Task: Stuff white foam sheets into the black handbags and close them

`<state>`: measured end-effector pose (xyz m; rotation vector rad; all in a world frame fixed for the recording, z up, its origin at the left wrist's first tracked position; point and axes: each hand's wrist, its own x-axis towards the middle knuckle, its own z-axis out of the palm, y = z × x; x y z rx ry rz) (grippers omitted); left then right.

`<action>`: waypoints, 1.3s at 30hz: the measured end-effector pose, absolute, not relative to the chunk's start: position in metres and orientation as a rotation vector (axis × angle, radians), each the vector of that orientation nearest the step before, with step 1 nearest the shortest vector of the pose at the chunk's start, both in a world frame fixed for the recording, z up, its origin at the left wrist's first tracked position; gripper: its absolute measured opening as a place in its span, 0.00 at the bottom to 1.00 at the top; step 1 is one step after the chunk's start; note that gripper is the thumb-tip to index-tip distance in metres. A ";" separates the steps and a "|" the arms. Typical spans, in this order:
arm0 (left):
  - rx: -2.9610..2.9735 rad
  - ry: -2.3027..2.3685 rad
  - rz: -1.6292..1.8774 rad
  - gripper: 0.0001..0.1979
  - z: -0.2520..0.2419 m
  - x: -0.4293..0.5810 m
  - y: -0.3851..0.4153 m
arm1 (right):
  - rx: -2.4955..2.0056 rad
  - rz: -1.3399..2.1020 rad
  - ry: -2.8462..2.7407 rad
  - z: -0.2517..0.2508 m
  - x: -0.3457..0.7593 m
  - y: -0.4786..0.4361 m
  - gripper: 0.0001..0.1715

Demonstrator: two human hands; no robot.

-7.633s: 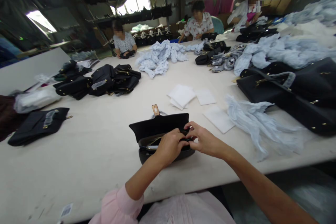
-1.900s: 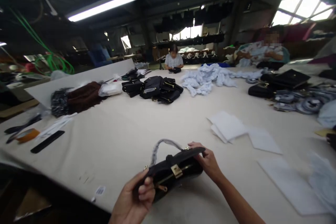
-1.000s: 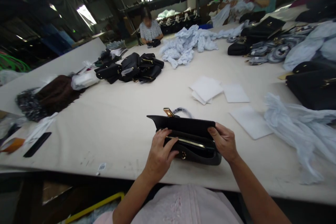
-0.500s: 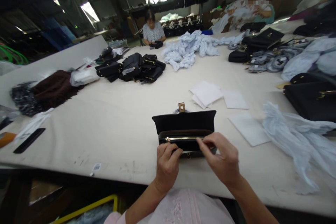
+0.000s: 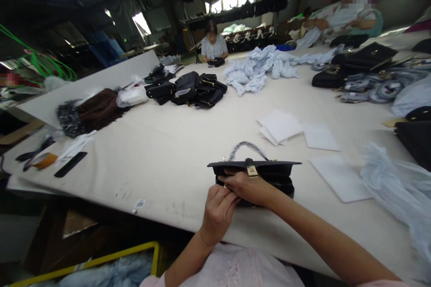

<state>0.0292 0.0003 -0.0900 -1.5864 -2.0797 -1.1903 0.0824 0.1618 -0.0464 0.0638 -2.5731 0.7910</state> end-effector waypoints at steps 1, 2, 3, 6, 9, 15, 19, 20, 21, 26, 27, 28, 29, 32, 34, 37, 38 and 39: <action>-1.588 -2.090 -1.174 0.09 -0.089 0.027 0.000 | 0.166 0.754 -2.621 -0.045 0.081 0.165 0.10; -1.580 -2.102 -1.162 0.07 -0.087 0.024 0.000 | 0.265 0.712 -2.662 -0.044 0.081 0.168 0.12; -1.566 -2.110 -1.158 0.06 -0.086 0.022 0.001 | 0.316 0.674 -2.684 -0.044 0.081 0.170 0.15; -1.537 -2.126 -1.149 0.02 -0.082 0.015 0.004 | 0.161 0.602 -2.696 -0.047 0.081 0.169 0.17; -1.536 -2.142 -1.073 0.02 -0.078 0.011 0.007 | -0.148 0.515 -2.688 -0.055 0.090 0.162 0.13; -1.514 -2.186 -1.005 0.05 -0.076 0.005 0.006 | -0.541 0.228 -2.420 -0.064 0.149 0.186 0.12; -1.559 -2.210 -1.014 0.02 -0.072 0.004 0.012 | -0.592 0.296 -2.296 -0.060 0.182 0.207 0.10; -1.572 -2.205 -0.995 0.04 -0.071 0.004 0.015 | -0.589 0.329 -2.306 -0.058 0.185 0.207 0.10; -1.577 -2.199 -0.963 0.07 -0.069 0.006 0.019 | -0.585 0.361 -2.322 -0.057 0.186 0.206 0.10; -1.721 -2.168 -0.726 0.12 -0.067 0.021 0.045 | -0.595 0.493 -2.524 -0.049 0.170 0.200 0.09; -1.741 -2.160 -0.697 0.12 -0.068 0.025 0.049 | -0.628 0.507 -2.568 -0.046 0.165 0.201 0.09; -1.753 -2.153 -0.688 0.11 -0.070 0.028 0.052 | -0.660 0.521 -2.603 -0.044 0.161 0.203 0.10; -1.761 -2.149 -0.698 0.10 -0.073 0.031 0.053 | -0.685 0.541 -2.629 -0.041 0.157 0.205 0.11; -1.839 -2.137 -0.762 0.03 -0.080 0.035 0.052 | -0.683 0.618 -2.693 -0.037 0.144 0.217 0.13; -1.907 -2.128 -0.760 0.05 -0.082 0.035 0.048 | -0.638 0.637 -2.723 -0.038 0.132 0.225 0.14; -1.941 -2.131 -0.721 0.08 -0.082 0.033 0.043 | -0.634 0.715 -2.716 -0.045 0.112 0.239 0.11; -1.935 -2.131 -0.723 0.09 -0.082 0.032 0.042 | -0.641 0.766 -2.709 -0.049 0.105 0.245 0.10; -1.925 -2.132 -0.732 0.09 -0.082 0.032 0.041 | -0.651 0.821 -2.702 -0.053 0.098 0.253 0.10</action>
